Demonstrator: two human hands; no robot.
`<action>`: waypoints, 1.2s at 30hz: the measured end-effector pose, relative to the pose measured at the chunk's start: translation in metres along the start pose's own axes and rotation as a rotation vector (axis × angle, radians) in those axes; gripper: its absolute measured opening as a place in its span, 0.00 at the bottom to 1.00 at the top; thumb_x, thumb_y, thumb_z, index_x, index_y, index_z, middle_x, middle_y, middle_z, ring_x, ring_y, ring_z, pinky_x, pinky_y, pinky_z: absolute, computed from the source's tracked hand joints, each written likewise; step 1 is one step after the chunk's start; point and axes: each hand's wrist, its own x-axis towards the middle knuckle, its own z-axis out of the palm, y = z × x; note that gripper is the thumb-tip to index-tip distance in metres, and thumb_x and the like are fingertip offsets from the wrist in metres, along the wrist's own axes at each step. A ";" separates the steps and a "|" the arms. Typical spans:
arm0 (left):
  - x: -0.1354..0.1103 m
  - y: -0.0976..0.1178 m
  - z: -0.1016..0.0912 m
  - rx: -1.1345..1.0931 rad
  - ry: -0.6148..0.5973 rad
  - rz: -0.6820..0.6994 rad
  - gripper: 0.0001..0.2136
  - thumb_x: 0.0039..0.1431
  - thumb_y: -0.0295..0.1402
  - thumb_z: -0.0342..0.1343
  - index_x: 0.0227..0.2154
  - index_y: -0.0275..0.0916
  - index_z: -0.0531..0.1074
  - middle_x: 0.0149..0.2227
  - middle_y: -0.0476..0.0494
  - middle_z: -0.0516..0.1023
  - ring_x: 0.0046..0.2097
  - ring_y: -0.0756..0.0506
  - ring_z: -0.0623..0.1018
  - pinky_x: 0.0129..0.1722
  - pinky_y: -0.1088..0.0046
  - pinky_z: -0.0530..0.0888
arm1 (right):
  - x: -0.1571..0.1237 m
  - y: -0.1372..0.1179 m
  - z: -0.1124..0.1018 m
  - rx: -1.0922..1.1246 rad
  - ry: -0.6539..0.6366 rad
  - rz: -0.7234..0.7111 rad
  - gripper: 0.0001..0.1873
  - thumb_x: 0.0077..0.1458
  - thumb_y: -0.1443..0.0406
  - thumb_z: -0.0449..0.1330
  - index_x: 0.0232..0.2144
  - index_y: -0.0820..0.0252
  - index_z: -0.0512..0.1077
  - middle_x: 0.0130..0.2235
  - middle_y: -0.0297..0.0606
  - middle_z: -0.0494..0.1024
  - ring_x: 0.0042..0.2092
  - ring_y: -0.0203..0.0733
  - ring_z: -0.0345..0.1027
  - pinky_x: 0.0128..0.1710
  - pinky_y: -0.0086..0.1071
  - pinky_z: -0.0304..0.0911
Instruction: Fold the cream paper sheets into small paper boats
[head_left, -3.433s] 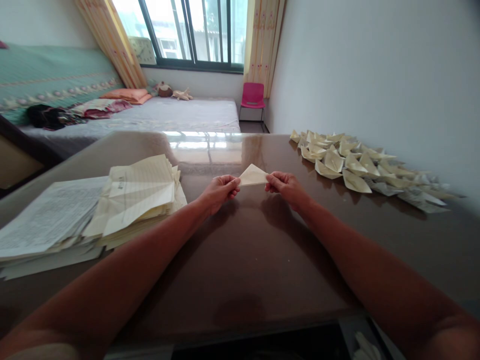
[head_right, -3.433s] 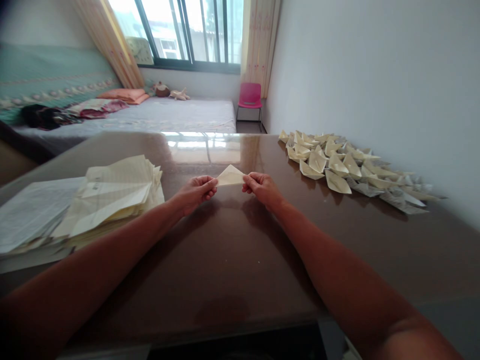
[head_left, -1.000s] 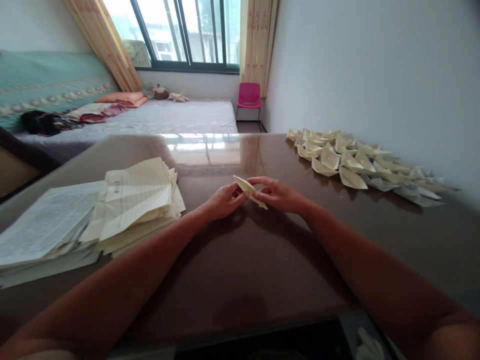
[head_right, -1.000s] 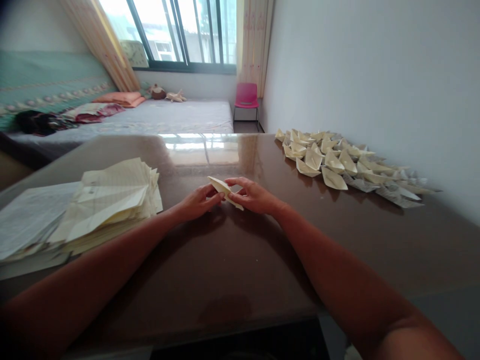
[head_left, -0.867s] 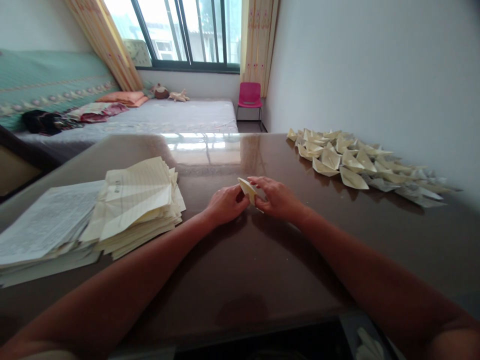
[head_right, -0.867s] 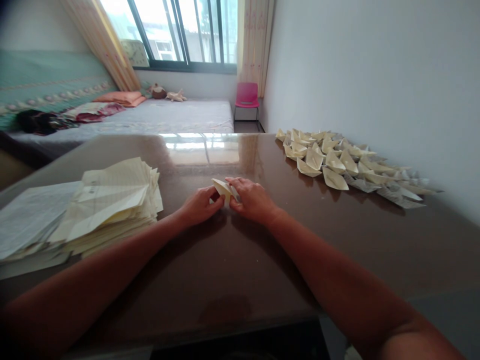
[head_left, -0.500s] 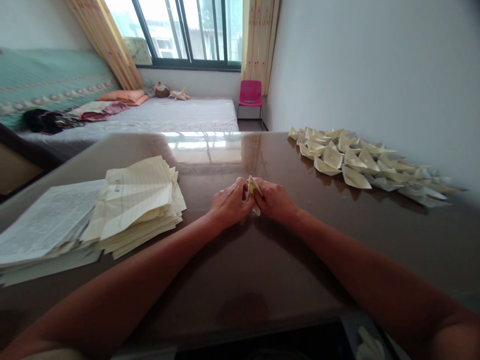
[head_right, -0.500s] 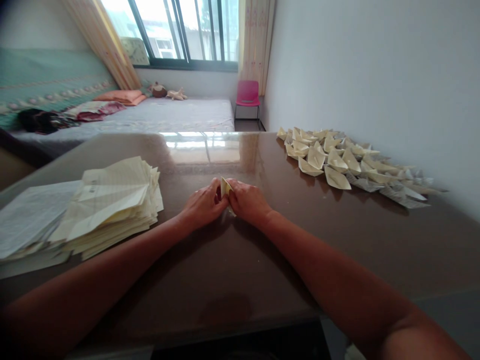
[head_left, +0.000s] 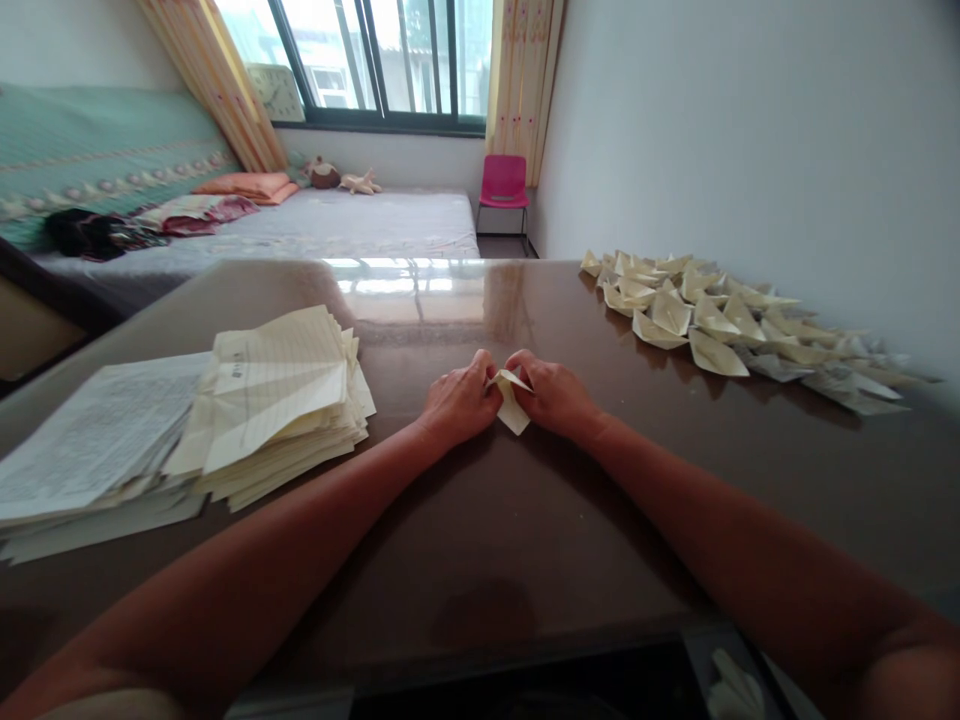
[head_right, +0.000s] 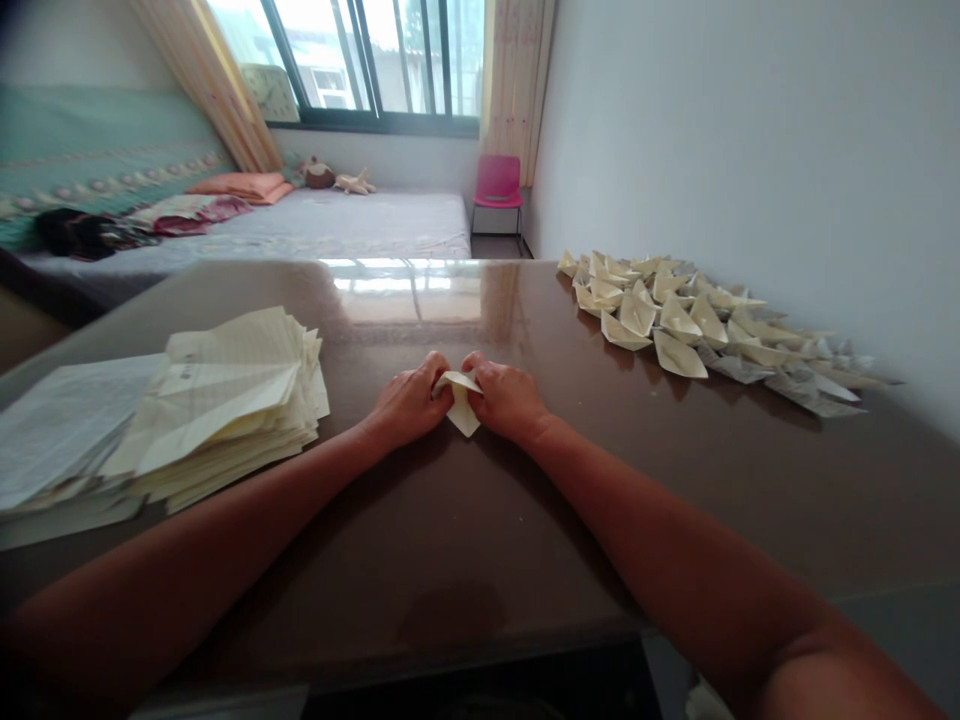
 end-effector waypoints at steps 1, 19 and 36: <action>0.000 -0.002 0.000 0.005 0.000 0.009 0.06 0.57 0.36 0.49 0.38 0.46 0.63 0.31 0.47 0.76 0.34 0.41 0.76 0.29 0.71 0.61 | 0.000 0.003 0.000 0.010 -0.013 0.014 0.13 0.57 0.59 0.54 0.44 0.54 0.66 0.33 0.35 0.78 0.34 0.43 0.71 0.28 0.30 0.51; -0.006 -0.011 0.008 -0.040 0.063 0.456 0.11 0.51 0.25 0.49 0.38 0.41 0.67 0.40 0.45 0.69 0.39 0.46 0.72 0.38 0.72 0.70 | -0.002 0.022 -0.039 -0.041 -0.160 -0.345 0.09 0.49 0.67 0.57 0.35 0.56 0.68 0.37 0.35 0.71 0.36 0.37 0.64 0.32 0.27 0.51; -0.005 -0.010 -0.015 0.089 -0.138 0.769 0.13 0.55 0.23 0.47 0.39 0.38 0.74 0.44 0.42 0.74 0.47 0.44 0.71 0.48 0.70 0.70 | -0.001 0.039 -0.051 0.060 -0.413 -0.327 0.14 0.47 0.72 0.56 0.35 0.55 0.76 0.38 0.34 0.74 0.31 0.32 0.65 0.31 0.25 0.54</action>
